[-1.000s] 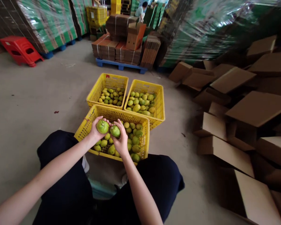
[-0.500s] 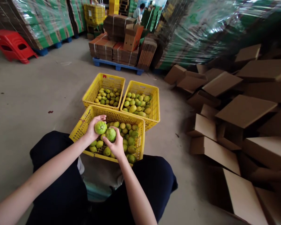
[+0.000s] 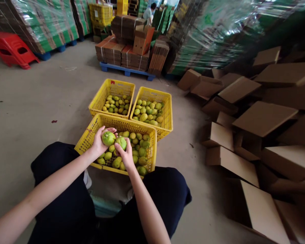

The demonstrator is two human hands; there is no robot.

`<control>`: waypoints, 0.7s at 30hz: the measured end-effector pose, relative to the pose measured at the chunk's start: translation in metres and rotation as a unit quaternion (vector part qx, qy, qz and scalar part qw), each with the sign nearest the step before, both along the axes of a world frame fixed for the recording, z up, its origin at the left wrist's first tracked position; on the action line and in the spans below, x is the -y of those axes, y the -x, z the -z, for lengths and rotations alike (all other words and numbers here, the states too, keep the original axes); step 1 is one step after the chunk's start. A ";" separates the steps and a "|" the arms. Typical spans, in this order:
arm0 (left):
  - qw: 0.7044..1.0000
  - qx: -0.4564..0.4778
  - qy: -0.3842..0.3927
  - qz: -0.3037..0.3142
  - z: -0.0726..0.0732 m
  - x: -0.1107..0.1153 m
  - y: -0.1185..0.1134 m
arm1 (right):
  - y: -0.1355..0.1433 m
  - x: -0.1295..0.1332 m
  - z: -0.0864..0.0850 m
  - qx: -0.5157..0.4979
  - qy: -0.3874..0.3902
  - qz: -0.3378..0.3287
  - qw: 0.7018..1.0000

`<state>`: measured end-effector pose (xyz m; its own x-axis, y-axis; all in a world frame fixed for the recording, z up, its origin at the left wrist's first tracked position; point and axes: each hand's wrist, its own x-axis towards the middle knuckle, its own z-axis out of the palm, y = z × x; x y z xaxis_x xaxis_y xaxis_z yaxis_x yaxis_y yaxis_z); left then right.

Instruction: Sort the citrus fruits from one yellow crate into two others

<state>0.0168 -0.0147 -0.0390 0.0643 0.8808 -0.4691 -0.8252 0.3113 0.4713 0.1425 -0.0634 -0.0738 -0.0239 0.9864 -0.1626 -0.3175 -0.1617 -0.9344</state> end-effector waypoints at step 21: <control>0.987 0.063 -0.003 0.150 -0.016 -0.002 0.006 | -0.015 -0.016 -0.024 -0.206 0.021 0.016 0.978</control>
